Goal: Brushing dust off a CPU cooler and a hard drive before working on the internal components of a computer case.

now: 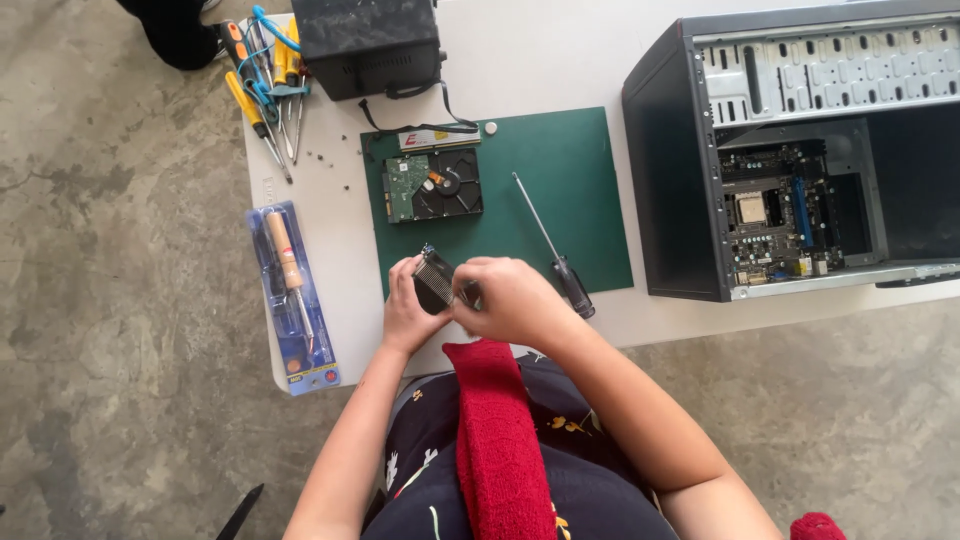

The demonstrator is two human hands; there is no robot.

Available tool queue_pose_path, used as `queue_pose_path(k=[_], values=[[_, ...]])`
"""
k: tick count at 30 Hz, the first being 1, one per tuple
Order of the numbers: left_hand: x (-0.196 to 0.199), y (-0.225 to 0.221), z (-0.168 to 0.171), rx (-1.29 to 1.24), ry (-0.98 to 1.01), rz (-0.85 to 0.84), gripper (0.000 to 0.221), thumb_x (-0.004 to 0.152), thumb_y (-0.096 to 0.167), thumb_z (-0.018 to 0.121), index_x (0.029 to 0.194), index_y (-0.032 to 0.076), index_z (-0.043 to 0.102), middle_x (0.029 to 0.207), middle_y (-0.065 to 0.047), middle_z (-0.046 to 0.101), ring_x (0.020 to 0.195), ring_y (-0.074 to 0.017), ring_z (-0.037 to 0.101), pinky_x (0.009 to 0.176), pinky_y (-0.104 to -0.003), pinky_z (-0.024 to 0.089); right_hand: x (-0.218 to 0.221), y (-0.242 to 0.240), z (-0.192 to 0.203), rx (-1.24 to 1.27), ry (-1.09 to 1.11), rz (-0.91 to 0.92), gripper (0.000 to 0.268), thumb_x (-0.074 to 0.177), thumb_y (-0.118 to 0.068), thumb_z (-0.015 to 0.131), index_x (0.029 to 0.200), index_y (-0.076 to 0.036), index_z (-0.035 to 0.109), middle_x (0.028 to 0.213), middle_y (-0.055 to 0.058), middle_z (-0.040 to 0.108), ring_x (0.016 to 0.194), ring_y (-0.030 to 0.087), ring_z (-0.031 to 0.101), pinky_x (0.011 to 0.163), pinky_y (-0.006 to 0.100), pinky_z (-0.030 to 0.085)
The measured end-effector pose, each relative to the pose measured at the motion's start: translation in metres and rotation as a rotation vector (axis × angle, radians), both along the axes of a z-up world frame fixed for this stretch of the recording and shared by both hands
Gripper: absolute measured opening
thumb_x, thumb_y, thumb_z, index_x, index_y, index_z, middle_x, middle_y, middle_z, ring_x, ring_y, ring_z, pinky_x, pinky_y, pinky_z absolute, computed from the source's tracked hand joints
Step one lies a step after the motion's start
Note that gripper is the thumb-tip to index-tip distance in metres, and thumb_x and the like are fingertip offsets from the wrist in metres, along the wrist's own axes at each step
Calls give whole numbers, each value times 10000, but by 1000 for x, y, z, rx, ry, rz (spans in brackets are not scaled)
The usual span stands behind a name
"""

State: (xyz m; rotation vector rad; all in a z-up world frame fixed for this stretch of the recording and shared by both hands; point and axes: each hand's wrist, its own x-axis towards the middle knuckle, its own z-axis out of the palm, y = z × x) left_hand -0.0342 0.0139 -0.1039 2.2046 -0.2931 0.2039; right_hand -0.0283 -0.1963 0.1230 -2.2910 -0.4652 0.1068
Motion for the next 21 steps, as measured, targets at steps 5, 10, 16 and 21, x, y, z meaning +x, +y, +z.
queue_pose_path(k=[5, 10, 16, 21], values=[[-1, -3, 1, 20, 8, 29, 1022, 535, 323, 956, 1410, 111, 471, 1379, -106, 512, 1320, -300, 595, 1083, -411, 567, 13, 8, -4, -13, -12, 38, 114, 857, -172, 731, 963, -148, 697, 901, 89, 723, 819, 417, 740, 721, 516, 626], [-1, 1, -7, 15, 16, 5, 1078, 487, 333, 983, 1401, 99, 461, 1402, -123, 512, 1330, -329, 593, 1070, -433, 585, 26, 7, 5, 36, 25, 33, 121, 865, -176, 732, 982, -152, 711, 927, 85, 737, 873, 424, 747, 766, 507, 633], [0, 2, 1, 10, 53, -20, 1044, 554, 355, 964, 1432, 117, 450, 1427, -101, 485, 1353, -328, 581, 1089, -454, 576, 33, 4, 5, -141, 114, 75, 90, 853, -261, 699, 893, -181, 693, 832, 60, 706, 800, 394, 749, 727, 506, 637], [1, 0, 0, 13, 102, -5, 1093, 542, 410, 978, 1462, 183, 433, 1439, -50, 472, 1347, -300, 585, 1079, -452, 583, 36, -5, -9, -307, 93, 102, 190, 836, -320, 679, 775, -146, 633, 737, 74, 669, 736, 402, 735, 673, 514, 614]])
